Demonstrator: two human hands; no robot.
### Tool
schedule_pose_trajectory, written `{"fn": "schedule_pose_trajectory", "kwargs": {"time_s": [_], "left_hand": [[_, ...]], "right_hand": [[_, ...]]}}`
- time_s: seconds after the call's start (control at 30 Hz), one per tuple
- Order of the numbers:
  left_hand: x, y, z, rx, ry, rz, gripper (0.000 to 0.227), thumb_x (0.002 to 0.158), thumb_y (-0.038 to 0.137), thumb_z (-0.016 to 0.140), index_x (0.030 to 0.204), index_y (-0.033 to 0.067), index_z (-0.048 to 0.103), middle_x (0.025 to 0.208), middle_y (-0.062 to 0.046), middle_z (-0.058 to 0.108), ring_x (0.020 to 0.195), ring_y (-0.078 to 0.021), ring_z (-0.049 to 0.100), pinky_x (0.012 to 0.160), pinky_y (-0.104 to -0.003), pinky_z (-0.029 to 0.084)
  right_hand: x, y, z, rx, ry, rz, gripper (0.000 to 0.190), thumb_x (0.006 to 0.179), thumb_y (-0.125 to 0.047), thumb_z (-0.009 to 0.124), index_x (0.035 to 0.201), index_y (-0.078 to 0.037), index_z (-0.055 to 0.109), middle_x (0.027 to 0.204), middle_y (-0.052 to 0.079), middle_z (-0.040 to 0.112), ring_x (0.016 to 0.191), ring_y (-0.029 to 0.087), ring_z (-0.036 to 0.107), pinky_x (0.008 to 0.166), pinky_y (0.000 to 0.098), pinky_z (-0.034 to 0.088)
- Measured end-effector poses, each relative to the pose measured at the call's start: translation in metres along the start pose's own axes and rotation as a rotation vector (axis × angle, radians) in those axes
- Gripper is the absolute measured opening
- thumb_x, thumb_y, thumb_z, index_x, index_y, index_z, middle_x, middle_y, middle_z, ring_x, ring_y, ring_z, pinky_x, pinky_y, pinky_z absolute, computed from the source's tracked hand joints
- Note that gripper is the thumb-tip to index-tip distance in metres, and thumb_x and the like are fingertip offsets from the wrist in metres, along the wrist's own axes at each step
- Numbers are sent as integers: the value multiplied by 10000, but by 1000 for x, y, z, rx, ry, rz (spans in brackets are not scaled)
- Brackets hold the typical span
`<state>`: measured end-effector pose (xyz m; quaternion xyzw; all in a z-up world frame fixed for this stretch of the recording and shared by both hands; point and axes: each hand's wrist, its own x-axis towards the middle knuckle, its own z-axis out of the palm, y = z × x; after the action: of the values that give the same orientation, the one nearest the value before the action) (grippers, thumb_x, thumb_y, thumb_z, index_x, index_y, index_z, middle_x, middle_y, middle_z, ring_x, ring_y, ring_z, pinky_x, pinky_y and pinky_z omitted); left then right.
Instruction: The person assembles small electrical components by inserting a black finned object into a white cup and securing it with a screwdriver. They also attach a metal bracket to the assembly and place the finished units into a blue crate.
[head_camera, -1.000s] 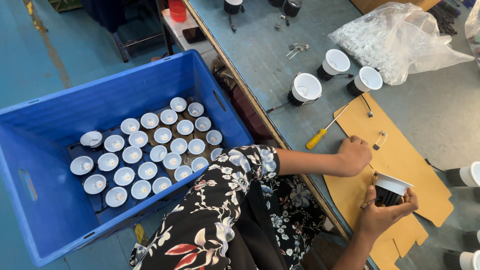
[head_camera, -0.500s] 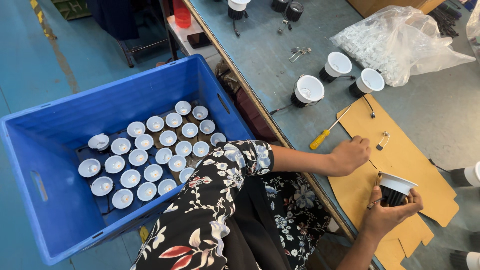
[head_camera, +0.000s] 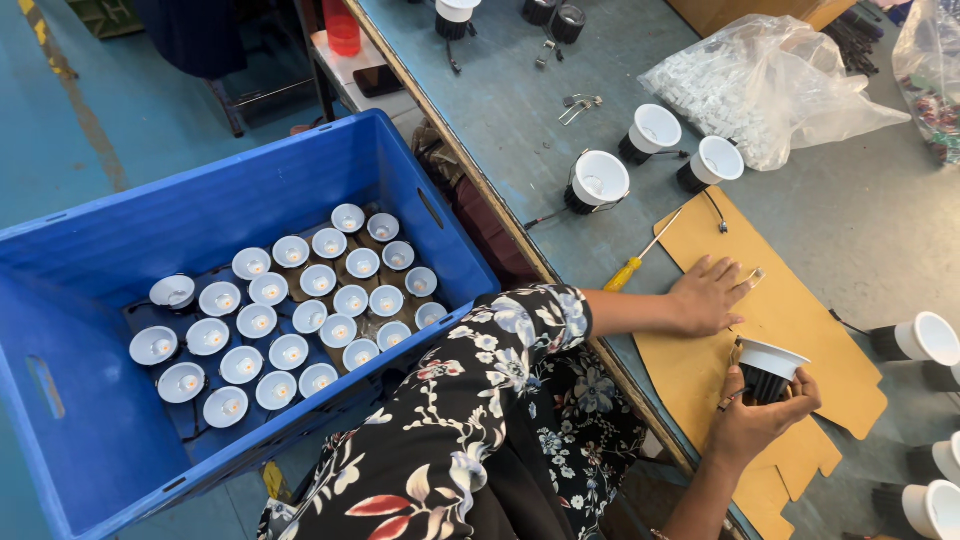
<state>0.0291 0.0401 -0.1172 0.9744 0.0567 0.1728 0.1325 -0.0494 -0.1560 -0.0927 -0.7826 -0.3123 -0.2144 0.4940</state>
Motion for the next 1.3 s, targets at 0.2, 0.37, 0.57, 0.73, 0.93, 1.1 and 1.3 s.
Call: {"fn": "schedule_pose_trajectory", "kwargs": {"time_s": [0.2,0.37,0.57,0.73,0.93,1.1,1.3], "left_hand": [[-6,-2,5,-91,171,45,641,913,459,619,1363,22,488,1460,-202,482,1444,-357,374,1195,-515,281],[-7,-7,-14,-213,304,138,261,866,85,604,1124,79,641,1134,-88,667,1156,-280,631,976,-411,515],[-15,-11,-45,-487,346,5,99,861,35,602,948,3,635,969,-160,690,967,-344,683,825,-447,556],[-55,-9,-97,-915,299,-87,122,891,94,650,914,-26,653,774,-147,736,719,-271,740,684,-401,582],[-128,-12,-115,-1415,52,-156,188,972,137,647,1026,-43,647,876,-136,768,730,-168,760,612,-296,620],[-192,2,-121,-1576,23,-179,171,1016,103,628,1061,-62,640,922,-151,758,772,-181,746,636,-283,609],[-230,25,-125,-1709,49,-159,171,1043,86,609,1098,-75,615,962,-174,747,802,-180,742,680,-276,611]], "right_hand": [[1,-9,-1,57,-14,54,640,968,-117,803,1425,-20,365,1418,184,395,1412,336,446,1217,476,389],[1,-12,-2,20,-20,36,612,990,-93,798,1421,-17,371,1413,191,413,1376,333,456,1225,487,386],[2,-16,-2,29,-23,52,619,977,-80,783,1426,-13,362,1407,196,407,1404,349,459,1208,487,389],[0,-18,-4,-33,-27,36,688,933,-42,801,1458,-3,358,1474,217,400,1406,375,445,1209,500,367],[-19,-34,-12,-55,-94,16,871,788,64,539,1637,-8,360,1495,208,422,1450,355,444,1279,479,342],[-34,-72,-23,59,41,26,572,915,78,526,1486,51,523,1493,216,492,1432,310,506,1250,448,372],[-56,-110,-18,429,-55,252,207,1129,-52,558,1219,120,628,1156,198,685,1069,243,664,993,382,531]]}}
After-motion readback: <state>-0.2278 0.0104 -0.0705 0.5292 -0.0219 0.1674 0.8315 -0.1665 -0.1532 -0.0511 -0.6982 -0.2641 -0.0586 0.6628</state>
